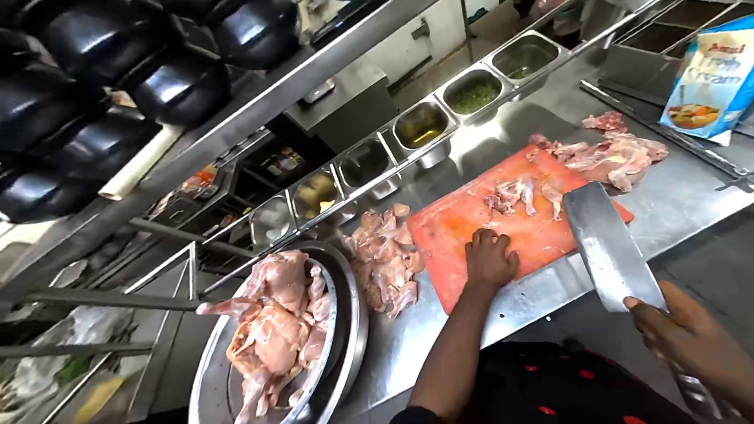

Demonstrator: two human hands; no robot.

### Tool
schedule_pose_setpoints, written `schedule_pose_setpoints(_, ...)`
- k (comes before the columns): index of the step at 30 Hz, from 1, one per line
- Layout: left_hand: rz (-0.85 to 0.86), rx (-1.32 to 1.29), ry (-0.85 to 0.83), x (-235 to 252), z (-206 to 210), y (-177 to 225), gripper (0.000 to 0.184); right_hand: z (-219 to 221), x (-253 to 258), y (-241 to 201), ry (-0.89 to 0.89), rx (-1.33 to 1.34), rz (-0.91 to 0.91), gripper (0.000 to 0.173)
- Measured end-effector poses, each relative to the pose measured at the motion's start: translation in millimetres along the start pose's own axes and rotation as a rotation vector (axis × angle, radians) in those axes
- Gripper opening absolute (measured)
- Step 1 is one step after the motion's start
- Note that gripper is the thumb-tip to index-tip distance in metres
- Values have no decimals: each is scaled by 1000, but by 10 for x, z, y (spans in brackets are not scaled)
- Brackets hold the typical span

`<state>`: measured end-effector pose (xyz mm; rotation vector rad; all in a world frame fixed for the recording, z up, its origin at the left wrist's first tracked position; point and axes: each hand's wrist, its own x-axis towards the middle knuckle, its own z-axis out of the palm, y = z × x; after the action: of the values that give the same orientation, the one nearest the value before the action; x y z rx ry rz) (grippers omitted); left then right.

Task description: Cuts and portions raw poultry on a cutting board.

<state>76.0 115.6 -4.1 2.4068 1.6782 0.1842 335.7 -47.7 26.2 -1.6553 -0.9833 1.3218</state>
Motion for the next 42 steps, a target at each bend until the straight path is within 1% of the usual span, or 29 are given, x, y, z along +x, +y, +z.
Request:
schedule_pose_setpoints(1, 14, 10, 48, -29, 22, -69, 33, -4, 18, -6, -12, -7, -13, 29)
schedule_pose_setpoints(3, 58, 9, 218, -195, 44, -266, 26, 18, 41, 10, -27, -16, -32, 32)
schedule_pose_setpoints(5, 50, 1, 339, -436, 11, -512, 23, 62, 63, 53, -45, -26, -37, 32)
schedule_pose_setpoints(7, -47, 14, 423, -733, -6, -800, 23, 114, 80, 117, -57, -36, -57, 36)
schedule_pose_setpoints(10, -275, 144, 612, -1194, 15, -1251, 24, 210, 93, 166, -66, -61, -79, 39)
schedule_pose_setpoints(11, -343, 188, 628, -1307, 26, -1353, 29, 241, 100, 168, -71, -62, -80, 42)
schedule_pose_setpoints(12, -370, 210, 622, -1396, 48, -1406, 35, 273, 110, 170, -74, -66, -82, 43)
schedule_pose_setpoints(14, -342, 235, 582, -1485, 121, -1409, 45, 328, 139, 129, -82, -86, -100, 42)
schedule_pose_setpoints(15, -323, 242, 539, -1493, 165, -1411, 45, 347, 151, 86, -88, -100, -103, 40)
schedule_pose_setpoints(17, -340, 252, 454, -1437, 188, -1472, 39, 378, 176, -31, -107, -126, -110, 36)
schedule_pose_setpoints(20, -376, 304, 369, -1257, 13, -1673, 35, 421, 181, -147, -129, -147, -118, 33)
schedule_pose_setpoints(24, -366, 311, 360, -1025, -103, -1921, 32, 379, 159, -231, -138, -131, -112, 25)
schedule_pose_setpoints(26, -434, 258, 290, -913, -174, -1861, 30, 314, 121, -191, -101, -108, -99, 25)
schedule_pose_setpoints(27, -486, 217, 254, -858, -245, -1768, 29, 273, 93, -149, -76, -88, -84, 26)
schedule_pose_setpoints(29, -562, 145, 250, -718, -412, -1518, 28, 181, 38, -66, -23, -67, -48, 30)
schedule_pose_setpoints(31, -525, 85, 299, -548, -502, -1311, 34, 96, -26, 16, 33, -41, -10, 36)
schedule_pose_setpoints(32, -493, 77, 273, -466, -531, -1221, 37, 64, -57, 62, 59, -26, 7, 37)
schedule_pose_setpoints(33, -471, 88, 195, -392, -554, -1146, 40, 33, -89, 111, 80, -13, 18, 38)
schedule_pose_setpoints(34, -467, 95, 81, -311, -572, -1087, 42, -8, -114, 156, 102, -7, 19, 39)
schedule_pose_setpoints(35, -477, 83, -13, -242, -569, -1052, 44, -57, -137, 196, 124, -12, 10, 38)
schedule_pose_setpoints(36, -494, 64, -54, -198, -564, -1040, 41, -101, -158, 238, 144, -19, -3, 36)
schedule_pose_setpoints(39, -524, 52, -53, -159, -611, -1128, 32, -167, -195, 338, 174, -27, -3, 34)
schedule_pose_setpoints(42, -576, 62, -127, -212, -687, -1139, 34, -233, -155, 394, 184, -25, 34, 34)
